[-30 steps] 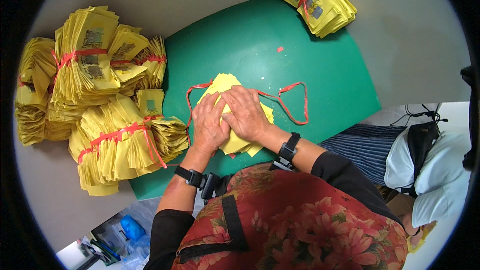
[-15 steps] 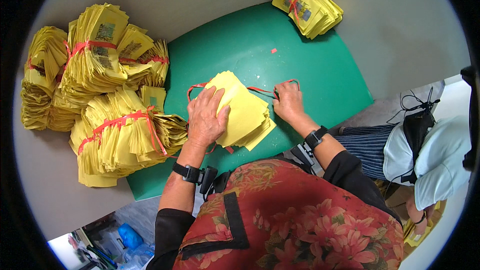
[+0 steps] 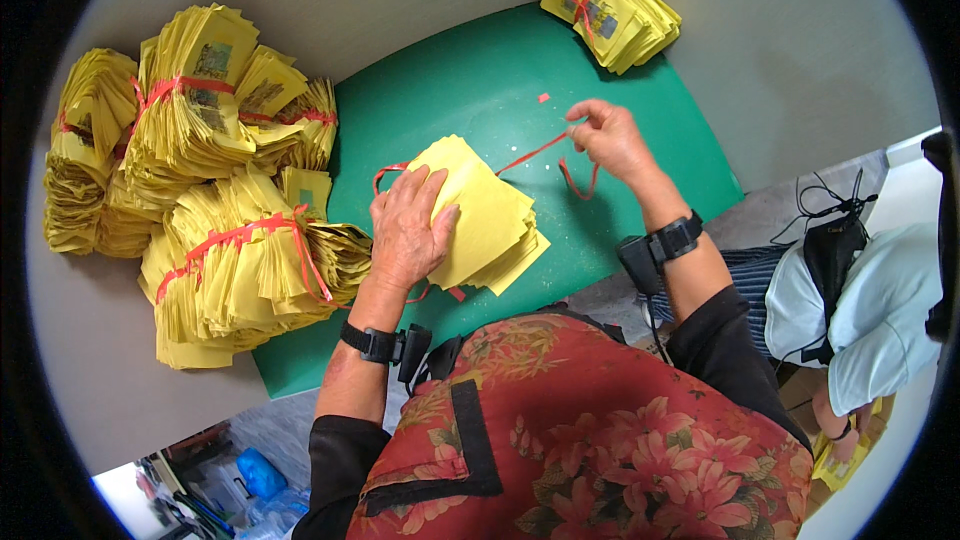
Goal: The person gathers stacks of yellow paper, aligns them, and ties them with red string. The person repeatedly picks up loose sheets, stacks them, and secures each bundle with a red string tie. Finished bundles are placed on the table.
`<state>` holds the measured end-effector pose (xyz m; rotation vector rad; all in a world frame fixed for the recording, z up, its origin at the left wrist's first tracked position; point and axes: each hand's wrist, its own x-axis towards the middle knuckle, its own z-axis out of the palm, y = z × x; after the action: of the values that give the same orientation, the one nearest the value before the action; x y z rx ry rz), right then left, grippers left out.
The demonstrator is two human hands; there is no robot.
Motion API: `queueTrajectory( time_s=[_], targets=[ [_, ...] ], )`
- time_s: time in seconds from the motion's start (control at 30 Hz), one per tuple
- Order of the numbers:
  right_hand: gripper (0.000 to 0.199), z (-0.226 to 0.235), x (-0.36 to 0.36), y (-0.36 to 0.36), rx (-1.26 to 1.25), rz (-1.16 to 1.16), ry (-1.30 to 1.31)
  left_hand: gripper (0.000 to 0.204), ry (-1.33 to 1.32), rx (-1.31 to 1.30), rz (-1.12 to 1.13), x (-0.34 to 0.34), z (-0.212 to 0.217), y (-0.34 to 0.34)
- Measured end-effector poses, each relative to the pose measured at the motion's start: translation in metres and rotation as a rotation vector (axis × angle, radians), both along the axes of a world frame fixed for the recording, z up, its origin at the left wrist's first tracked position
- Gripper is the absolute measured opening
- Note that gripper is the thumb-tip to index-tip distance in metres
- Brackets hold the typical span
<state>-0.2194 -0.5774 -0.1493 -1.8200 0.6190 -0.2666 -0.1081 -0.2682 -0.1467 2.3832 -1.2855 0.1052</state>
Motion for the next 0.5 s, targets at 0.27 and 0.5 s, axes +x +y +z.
queueTrajectory(
  time_s=[0.27, 0.5],
  targets=[
    [0.019, 0.061, -0.007, -0.031, 0.246, -0.100, -0.316, 0.050, 0.004, -0.005, -0.010, 0.000, 0.005, 0.001],
    [0.037, 0.039, -0.016, -0.036, -0.454, -0.371, -0.315, 0.053, 0.016, -0.039, -0.021, 0.000, 0.010, 0.005]
  ],
)
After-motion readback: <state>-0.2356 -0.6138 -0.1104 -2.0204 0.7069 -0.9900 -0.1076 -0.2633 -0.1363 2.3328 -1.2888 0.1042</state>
